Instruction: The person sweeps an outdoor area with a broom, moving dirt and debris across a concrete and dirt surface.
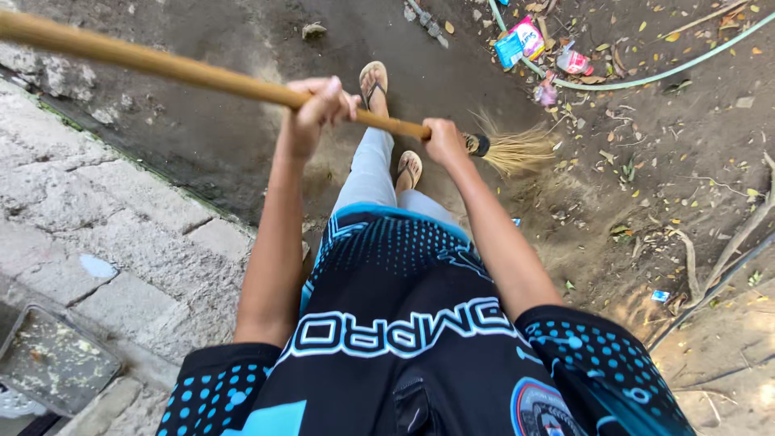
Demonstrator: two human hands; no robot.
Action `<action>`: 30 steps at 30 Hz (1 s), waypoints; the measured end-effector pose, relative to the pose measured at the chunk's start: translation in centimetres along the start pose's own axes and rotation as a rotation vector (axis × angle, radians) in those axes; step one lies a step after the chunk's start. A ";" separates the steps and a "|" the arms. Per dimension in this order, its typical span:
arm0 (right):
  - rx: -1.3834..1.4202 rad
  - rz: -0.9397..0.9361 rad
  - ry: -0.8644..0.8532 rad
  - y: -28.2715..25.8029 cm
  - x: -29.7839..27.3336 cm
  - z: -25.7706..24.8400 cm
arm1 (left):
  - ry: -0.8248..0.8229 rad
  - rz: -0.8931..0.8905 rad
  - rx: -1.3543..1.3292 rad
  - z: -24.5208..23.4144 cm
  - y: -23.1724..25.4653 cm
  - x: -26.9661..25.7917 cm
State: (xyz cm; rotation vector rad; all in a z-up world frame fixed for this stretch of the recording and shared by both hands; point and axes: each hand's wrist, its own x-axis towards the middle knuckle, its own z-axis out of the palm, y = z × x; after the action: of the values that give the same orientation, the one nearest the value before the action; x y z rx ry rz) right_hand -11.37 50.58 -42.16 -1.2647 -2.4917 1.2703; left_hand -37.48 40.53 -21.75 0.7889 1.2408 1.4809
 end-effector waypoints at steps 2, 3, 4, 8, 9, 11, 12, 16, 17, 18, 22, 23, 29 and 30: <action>-0.055 -0.016 0.007 -3.7 2.2 -2.2 | 0.046 -0.015 0.020 -0.3 3.0 0.9; -0.070 -0.040 -0.034 -5.6 3.3 -3.1 | 0.091 -0.026 0.043 -0.5 4.8 1.7; -0.085 -0.054 -0.085 -7.5 4.2 -3.9 | 0.078 0.052 0.077 -0.6 6.8 1.9; 0.058 -0.245 -0.068 -16.1 11.8 -4.6 | 0.066 0.240 0.221 -2.3 14.9 1.9; 0.084 -0.344 -0.006 -17.8 14.0 -4.3 | 0.065 0.311 0.278 -2.4 16.4 2.1; 0.112 -0.444 0.053 -19.5 18.9 -3.7 | 0.067 0.381 0.336 -3.3 17.7 4.5; 0.174 -0.495 0.089 -19.7 21.3 -3.1 | 0.043 0.371 0.449 -3.5 17.4 5.8; 0.215 -0.308 0.051 -16.7 23.4 -2.3 | -0.060 0.281 0.456 -5.3 14.4 12.0; 0.243 -0.182 0.005 -16.0 22.7 -2.8 | -0.068 0.199 0.308 -5.8 14.0 13.4; 0.266 -0.058 -0.046 -15.5 21.7 -3.7 | -0.072 0.118 0.157 -6.3 13.7 14.6; 0.116 -0.065 0.029 -16.8 22.3 -6.8 | -0.027 0.180 0.134 -8.0 14.7 18.0; 0.089 -0.023 0.017 -17.5 22.3 -7.7 | 0.004 0.113 0.114 -8.2 15.7 18.4; 0.165 -0.164 0.057 -21.6 24.0 -11.6 | -0.083 0.200 0.240 -5.4 22.6 18.1; 0.119 -0.220 0.136 -21.9 25.2 -11.5 | -0.102 0.240 0.271 -4.8 23.1 18.6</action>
State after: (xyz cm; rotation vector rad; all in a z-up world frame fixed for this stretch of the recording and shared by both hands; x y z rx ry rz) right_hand -37.33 68.60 -26.37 -0.9844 -2.3460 1.2154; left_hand -53.56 57.64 -3.05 1.2154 1.3210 1.4565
